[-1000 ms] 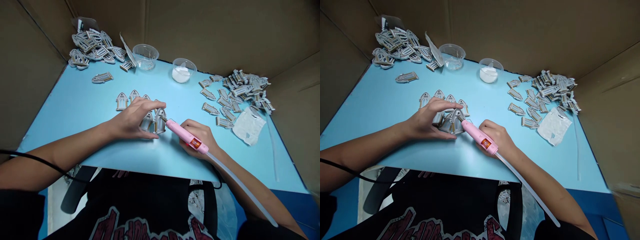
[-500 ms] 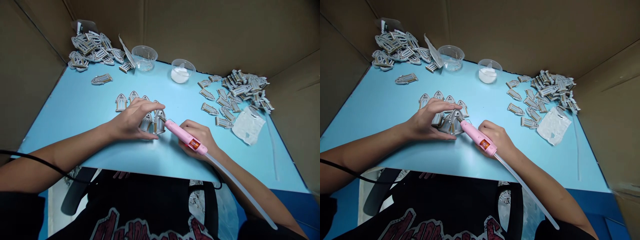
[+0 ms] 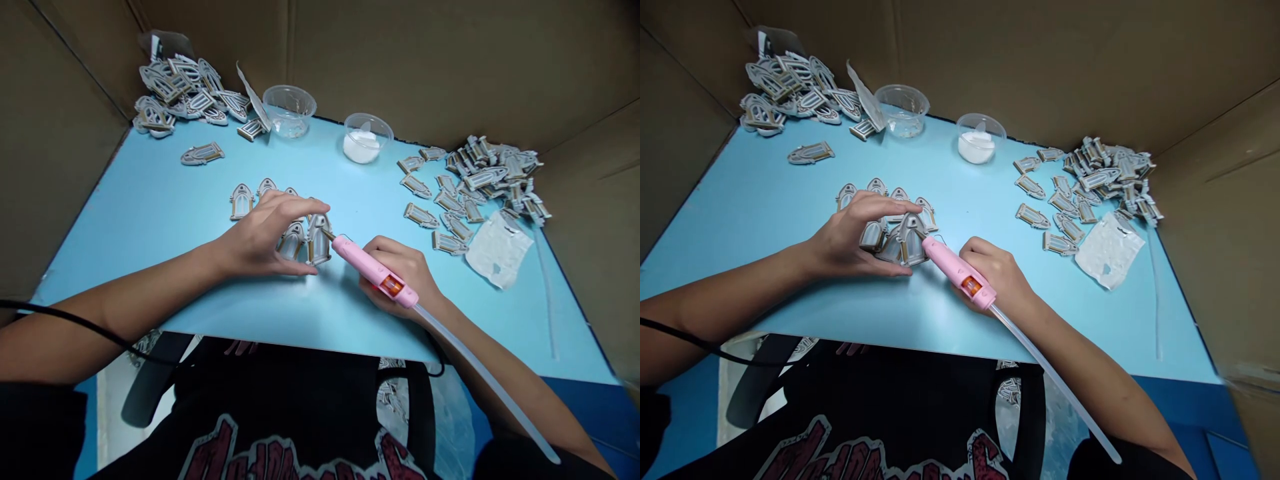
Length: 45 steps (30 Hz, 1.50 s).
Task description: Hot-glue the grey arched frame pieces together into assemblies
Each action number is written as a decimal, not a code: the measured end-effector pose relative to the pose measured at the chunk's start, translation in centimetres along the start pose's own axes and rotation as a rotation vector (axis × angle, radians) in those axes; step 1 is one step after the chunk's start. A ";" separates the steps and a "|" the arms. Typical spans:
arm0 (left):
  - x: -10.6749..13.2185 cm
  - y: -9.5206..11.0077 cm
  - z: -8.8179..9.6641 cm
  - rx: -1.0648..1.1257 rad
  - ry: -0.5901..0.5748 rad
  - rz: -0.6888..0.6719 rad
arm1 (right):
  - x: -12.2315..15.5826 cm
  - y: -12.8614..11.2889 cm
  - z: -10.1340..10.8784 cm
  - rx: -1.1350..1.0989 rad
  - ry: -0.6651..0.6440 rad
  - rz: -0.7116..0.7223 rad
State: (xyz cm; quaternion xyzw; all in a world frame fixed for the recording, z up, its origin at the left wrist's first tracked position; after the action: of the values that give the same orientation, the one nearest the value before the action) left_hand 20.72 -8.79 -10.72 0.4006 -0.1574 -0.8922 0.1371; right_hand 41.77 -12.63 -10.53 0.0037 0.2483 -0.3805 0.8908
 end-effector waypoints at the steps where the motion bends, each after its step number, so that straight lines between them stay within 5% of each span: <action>1: 0.0 0.1 0.1 0.001 0.017 -0.027 | 0.0 0.0 0.0 -0.004 0.000 -0.001; 45: 0.0 -0.1 0.0 0.062 0.048 -0.002 | 0.3 -0.1 0.1 0.020 0.016 -0.010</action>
State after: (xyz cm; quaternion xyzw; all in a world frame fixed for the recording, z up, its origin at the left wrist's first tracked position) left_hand 20.71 -8.71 -10.79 0.4260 -0.1813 -0.8771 0.1276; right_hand 41.88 -12.93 -10.53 0.0147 0.2517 -0.3873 0.8868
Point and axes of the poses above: each hand's wrist, its own x-axis away from the middle knuckle, its own z-axis out of the back of the hand, y = z × x, the point moved 6 cm from there along -x, towards the middle knuckle, and after that the axes turned 15 degrees about x, right-handed, at the moved point
